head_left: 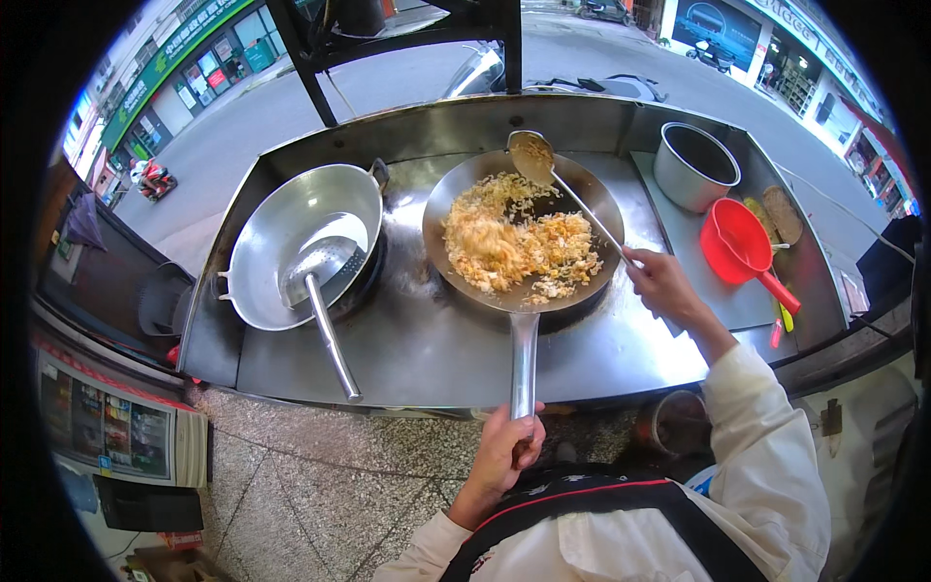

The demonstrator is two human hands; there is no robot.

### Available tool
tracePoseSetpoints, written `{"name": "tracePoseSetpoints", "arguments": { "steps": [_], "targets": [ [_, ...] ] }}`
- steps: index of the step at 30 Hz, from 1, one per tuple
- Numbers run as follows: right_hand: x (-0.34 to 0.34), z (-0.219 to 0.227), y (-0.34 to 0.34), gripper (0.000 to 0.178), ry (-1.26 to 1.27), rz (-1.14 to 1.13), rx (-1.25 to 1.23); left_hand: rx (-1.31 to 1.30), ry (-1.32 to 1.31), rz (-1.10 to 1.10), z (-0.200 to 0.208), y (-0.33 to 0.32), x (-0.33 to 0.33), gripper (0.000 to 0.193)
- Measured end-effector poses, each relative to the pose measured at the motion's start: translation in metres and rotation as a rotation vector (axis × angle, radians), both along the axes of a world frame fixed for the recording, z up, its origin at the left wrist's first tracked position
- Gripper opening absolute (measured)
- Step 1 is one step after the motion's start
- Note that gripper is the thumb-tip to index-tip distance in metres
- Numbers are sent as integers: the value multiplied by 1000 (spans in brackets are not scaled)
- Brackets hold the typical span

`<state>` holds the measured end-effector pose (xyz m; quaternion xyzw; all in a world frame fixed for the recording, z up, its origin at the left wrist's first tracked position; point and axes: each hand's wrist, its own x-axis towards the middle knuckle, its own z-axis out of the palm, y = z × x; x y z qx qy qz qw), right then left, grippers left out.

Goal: The person stir-fries rice in a wok using a ladle, then adds seasonings and chopped green onions from nearby containers. The person continues to stir-fry the rice over heat, occasionally lifting and tossing the contents of the wok.

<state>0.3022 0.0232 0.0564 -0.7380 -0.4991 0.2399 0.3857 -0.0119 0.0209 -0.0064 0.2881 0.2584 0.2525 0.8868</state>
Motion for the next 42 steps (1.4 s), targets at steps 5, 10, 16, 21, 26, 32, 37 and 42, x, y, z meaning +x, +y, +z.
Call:
{"name": "tracePoseSetpoints", "arguments": {
  "steps": [5,10,16,21,26,32,37,42],
  "targets": [
    [-4,10,-5,34,-261,380,-38,9,-24,-40,0,2,-1,34],
    [21,93,-82,37,-1083,413,-295,12,-34,-89,-7,13,-8,42],
    [29,96,-97,40,-892,545,-332,-240,-139,-91,-22,59,31,52],
    [8,144,-62,32,-850,430,-380,-482,-343,-58,1,67,56,35],
    [0,237,-84,39,-698,502,-656,-566,-580,-67,30,68,31,43],
    [5,144,-85,42,-1239,521,-266,-92,-410,-62,7,66,40,51],
    [18,110,-126,39,-1091,430,-380,-143,-370,-107,-12,42,22,53],
    [11,132,-134,37,-927,494,-463,-404,-508,-96,-19,64,38,37]
  ]
}}
